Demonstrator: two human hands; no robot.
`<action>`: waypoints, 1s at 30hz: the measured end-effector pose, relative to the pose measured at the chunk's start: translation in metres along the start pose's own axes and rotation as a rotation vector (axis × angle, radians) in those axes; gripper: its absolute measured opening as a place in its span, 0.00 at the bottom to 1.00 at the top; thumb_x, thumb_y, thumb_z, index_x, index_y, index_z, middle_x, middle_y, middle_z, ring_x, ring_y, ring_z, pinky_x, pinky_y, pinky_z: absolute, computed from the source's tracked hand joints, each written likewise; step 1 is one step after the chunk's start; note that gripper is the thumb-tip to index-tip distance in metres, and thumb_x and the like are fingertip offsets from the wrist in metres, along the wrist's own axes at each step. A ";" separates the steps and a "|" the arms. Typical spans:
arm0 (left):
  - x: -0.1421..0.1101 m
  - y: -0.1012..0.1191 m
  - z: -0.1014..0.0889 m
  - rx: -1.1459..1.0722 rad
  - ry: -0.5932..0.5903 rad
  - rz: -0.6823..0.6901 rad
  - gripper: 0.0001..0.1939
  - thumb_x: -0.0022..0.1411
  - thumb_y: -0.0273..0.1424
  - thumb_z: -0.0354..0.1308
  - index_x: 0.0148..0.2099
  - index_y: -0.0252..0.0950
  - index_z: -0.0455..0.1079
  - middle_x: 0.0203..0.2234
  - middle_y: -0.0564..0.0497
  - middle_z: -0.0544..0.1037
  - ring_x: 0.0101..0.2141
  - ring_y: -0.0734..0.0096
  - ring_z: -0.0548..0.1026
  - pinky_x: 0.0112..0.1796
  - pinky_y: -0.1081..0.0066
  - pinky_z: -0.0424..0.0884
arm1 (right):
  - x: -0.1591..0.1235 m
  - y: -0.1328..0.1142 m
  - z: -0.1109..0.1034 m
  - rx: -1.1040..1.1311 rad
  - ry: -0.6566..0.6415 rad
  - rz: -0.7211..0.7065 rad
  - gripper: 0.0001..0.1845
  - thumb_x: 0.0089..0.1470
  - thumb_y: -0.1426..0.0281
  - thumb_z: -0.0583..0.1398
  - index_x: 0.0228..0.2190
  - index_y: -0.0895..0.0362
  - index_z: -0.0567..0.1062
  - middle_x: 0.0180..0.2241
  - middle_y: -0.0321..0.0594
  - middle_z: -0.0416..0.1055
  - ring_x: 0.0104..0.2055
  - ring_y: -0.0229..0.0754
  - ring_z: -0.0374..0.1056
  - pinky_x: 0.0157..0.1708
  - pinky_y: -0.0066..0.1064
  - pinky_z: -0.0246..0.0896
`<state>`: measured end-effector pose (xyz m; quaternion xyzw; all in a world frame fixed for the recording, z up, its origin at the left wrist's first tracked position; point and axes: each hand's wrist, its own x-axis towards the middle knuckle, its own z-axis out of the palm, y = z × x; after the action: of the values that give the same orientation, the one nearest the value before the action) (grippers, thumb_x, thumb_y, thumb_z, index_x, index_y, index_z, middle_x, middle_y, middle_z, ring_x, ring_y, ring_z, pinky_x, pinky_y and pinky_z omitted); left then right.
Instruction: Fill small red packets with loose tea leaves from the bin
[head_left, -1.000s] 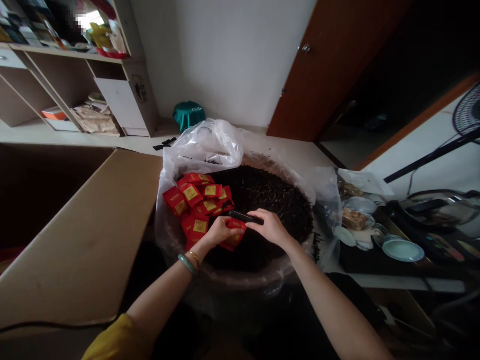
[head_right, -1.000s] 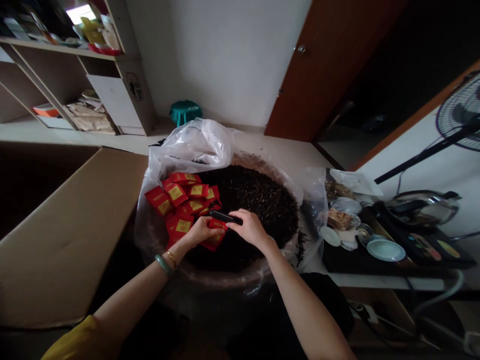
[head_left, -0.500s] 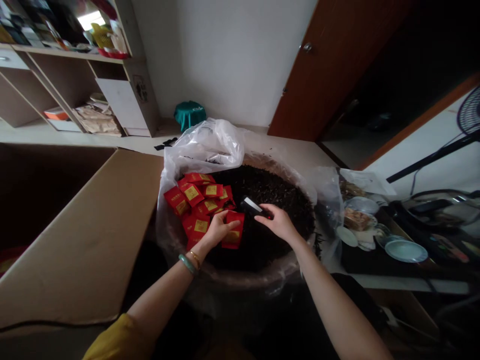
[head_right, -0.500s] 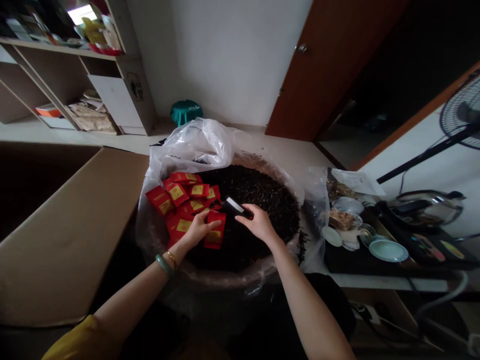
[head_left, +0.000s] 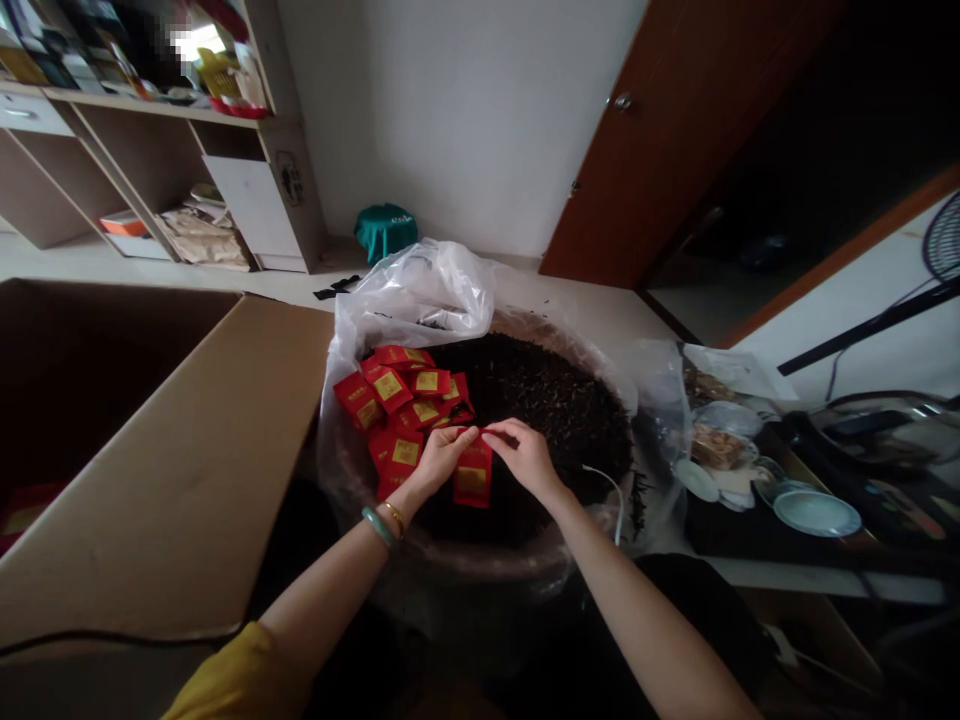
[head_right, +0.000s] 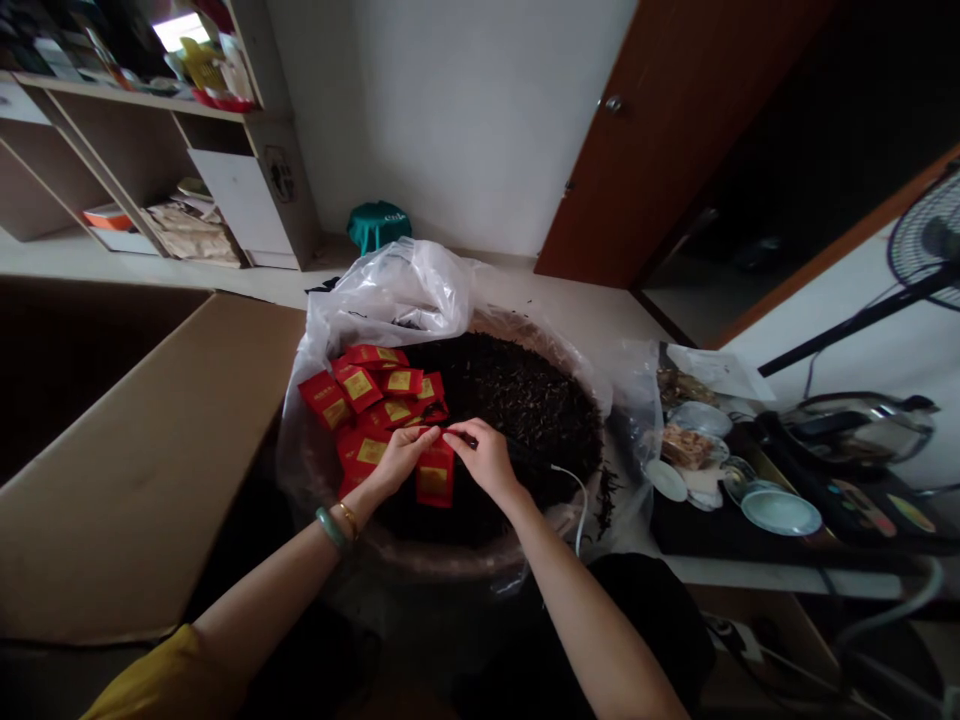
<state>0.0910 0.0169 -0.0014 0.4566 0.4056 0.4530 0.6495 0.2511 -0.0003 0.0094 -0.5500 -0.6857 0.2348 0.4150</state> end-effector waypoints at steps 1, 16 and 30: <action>0.000 0.000 0.000 0.001 -0.006 0.005 0.29 0.39 0.56 0.64 0.21 0.31 0.70 0.14 0.55 0.70 0.17 0.80 0.63 0.22 0.76 0.59 | 0.002 -0.005 0.003 0.009 0.015 -0.010 0.12 0.53 0.62 0.59 0.30 0.56 0.78 0.30 0.41 0.76 0.31 0.41 0.71 0.32 0.30 0.65; -0.007 0.002 -0.010 0.460 0.576 0.781 0.17 0.64 0.36 0.48 0.51 0.35 0.65 0.47 0.40 0.71 0.49 0.59 0.69 0.50 0.56 0.66 | 0.065 0.009 0.016 0.741 0.329 0.431 0.13 0.46 0.64 0.63 0.34 0.54 0.69 0.27 0.34 0.74 0.26 0.39 0.72 0.30 0.33 0.73; -0.024 -0.002 0.000 0.905 0.264 1.257 0.18 0.57 0.21 0.52 0.50 0.36 0.66 0.48 0.40 0.68 0.52 0.56 0.65 0.50 0.52 0.65 | 0.068 0.002 0.071 0.285 -0.262 0.266 0.10 0.46 0.65 0.63 0.29 0.59 0.75 0.23 0.36 0.74 0.26 0.38 0.71 0.29 0.29 0.68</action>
<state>0.0845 -0.0067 -0.0003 0.7631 0.2902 0.5766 -0.0313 0.1904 0.0743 -0.0095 -0.5362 -0.6152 0.4509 0.3614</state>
